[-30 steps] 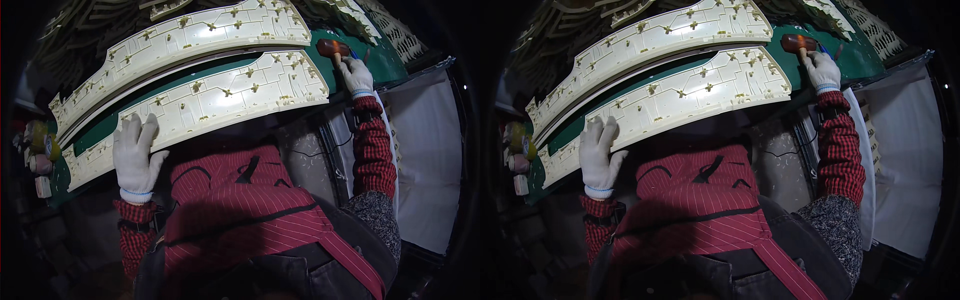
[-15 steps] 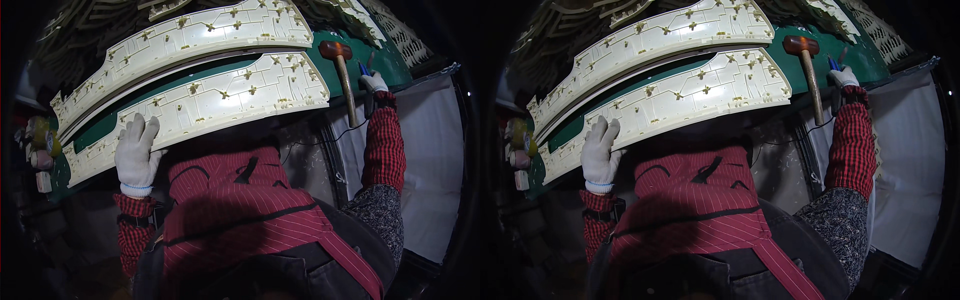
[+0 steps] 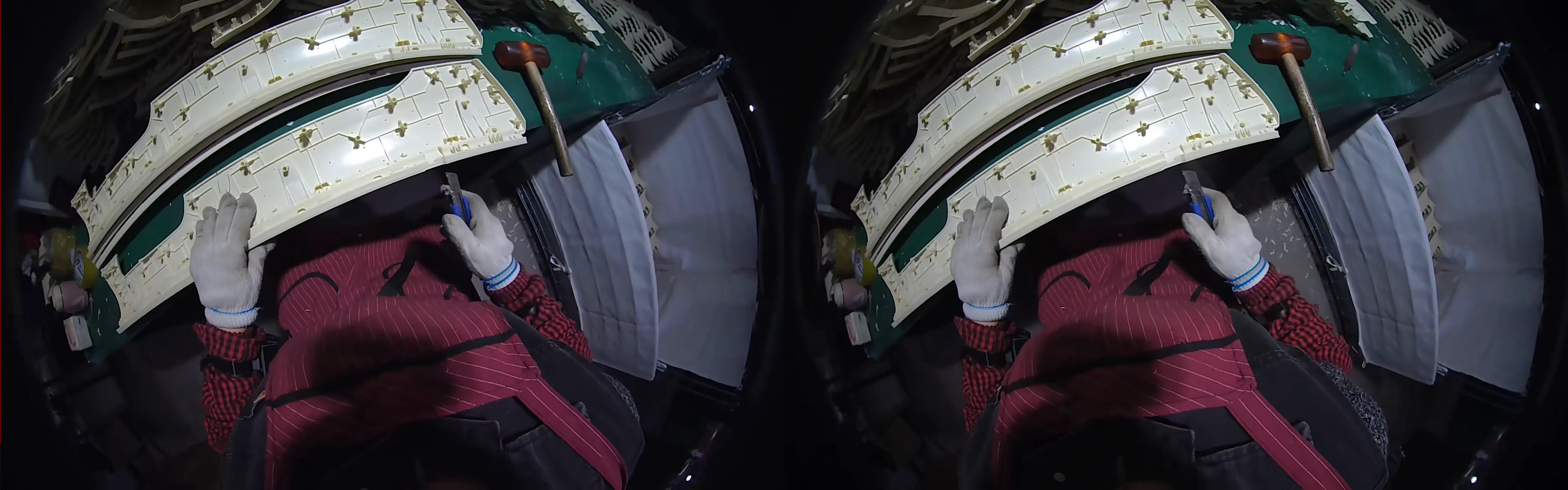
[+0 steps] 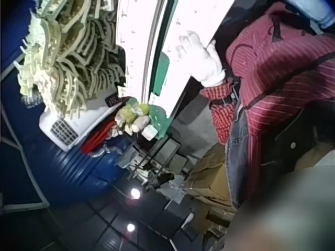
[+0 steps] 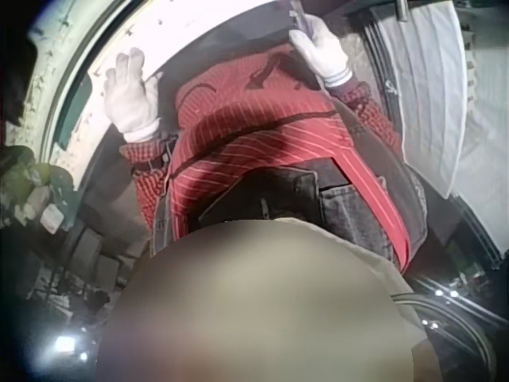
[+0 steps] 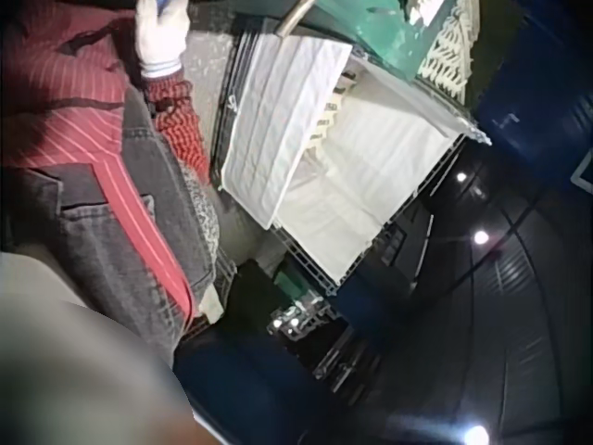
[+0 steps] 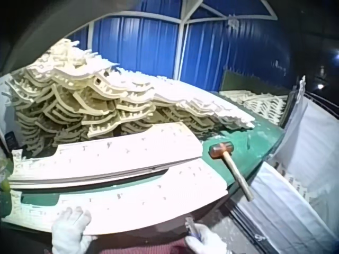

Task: Assembling, hammering, and stacking large molded plastic components at a factory workstation.

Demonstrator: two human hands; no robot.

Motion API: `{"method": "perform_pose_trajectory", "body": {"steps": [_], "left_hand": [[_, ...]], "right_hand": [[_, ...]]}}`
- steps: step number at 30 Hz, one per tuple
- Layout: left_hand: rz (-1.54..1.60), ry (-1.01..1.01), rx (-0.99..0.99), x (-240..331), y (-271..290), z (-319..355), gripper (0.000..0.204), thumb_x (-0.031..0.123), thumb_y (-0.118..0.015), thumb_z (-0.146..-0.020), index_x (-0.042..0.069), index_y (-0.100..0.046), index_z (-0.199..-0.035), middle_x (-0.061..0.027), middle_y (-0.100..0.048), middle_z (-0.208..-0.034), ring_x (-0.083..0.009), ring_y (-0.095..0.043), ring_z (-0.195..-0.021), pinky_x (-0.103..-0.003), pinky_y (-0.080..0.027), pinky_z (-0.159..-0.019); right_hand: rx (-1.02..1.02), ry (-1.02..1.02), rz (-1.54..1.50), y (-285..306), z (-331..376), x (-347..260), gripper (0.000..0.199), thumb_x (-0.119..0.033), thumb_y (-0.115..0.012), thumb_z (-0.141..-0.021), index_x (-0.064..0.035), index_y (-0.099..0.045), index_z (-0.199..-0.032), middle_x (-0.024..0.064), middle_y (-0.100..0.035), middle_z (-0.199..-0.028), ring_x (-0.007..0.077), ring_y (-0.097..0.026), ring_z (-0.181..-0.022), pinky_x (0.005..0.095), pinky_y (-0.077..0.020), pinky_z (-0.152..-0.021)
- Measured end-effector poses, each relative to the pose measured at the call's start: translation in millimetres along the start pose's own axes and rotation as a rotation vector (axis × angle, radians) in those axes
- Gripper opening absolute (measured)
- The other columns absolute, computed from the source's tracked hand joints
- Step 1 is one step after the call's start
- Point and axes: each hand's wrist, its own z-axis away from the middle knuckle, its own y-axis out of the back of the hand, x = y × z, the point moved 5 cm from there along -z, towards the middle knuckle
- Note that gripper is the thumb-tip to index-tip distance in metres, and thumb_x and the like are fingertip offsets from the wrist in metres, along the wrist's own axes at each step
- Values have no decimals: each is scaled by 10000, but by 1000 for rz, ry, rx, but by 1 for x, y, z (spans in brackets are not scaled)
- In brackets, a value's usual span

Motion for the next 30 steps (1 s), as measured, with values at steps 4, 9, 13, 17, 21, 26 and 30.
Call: {"method": "perform_pose_trajectory", "body": {"steps": [4, 9, 13, 17, 21, 26, 30], "left_hand": [[-9, -7, 23, 4, -1, 2, 737, 190, -852, -669, 48, -607, -1350, -215, -649, -1299, -439, -584, -1147, -503, -484, -979], [4, 38, -17, 5, -1, 2, 744, 195, -855, -672, 52, -604, -1357, -216, -645, -1311, -446, -582, -1173, -510, -479, -1003], [11, 33, -19, 4, -3, 2, 749, 189, -856, -671, 55, -601, -1362, -215, -644, -1317, -452, -579, -1193, -511, -477, -1018], [-14, 36, -17, 4, -4, 4, 747, 182, -855, -673, 57, -599, -1364, -213, -643, -1321, -456, -577, -1200, -512, -476, -1026], [-15, 37, 1, 7, -3, -1, 747, 178, -854, -674, 57, -597, -1365, -210, -644, -1322, -462, -578, -1203, -515, -475, -1032], [30, 31, -24, 7, -3, -2, 739, 176, -848, -677, 54, -597, -1361, -215, -653, -1317, -488, -581, -1217, -524, -475, -1043], [80, 41, -30, -2, 5, 8, 718, 176, -840, -683, 47, -603, -1349, -226, -658, -1310, -509, -577, -1225, -533, -471, -1053]], "right_hand": [[58, -1, 157, -5, -9, -13, 559, -313, -668, -986, -4, -522, -1429, 184, -724, -1007, 305, -725, -869, 398, -566, -793], [150, 57, 306, -14, -7, -10, 563, -342, -673, -980, -4, -532, -1408, 253, -732, -1066, 410, -735, -955, 452, -576, -837], [7, -45, 235, -14, -12, -2, 528, -285, -657, -1006, 17, -529, -1419, 128, -710, -945, 183, -705, -835, 343, -566, -697], [-387, -408, -469, -27, 0, -12, 526, -279, -655, -1007, 22, -527, -1419, 95, -691, -971, 141, -662, -834, 331, -565, -705], [-152, -270, -215, -13, -6, 2, 507, -273, -645, -1013, 7, -536, -1421, 43, -663, -941, 104, -604, -790, 305, -559, -690], [30, 42, 141, 28, -19, -7, 480, -256, -637, -1015, -23, -540, -1423, 41, -652, -935, 94, -588, -757, 281, -549, -654], [467, -14, -99, 154, -66, -3, 508, -267, -643, -1006, -18, -510, -1428, 63, -670, -946, 140, -646, -740, 297, -541, -613]]}}
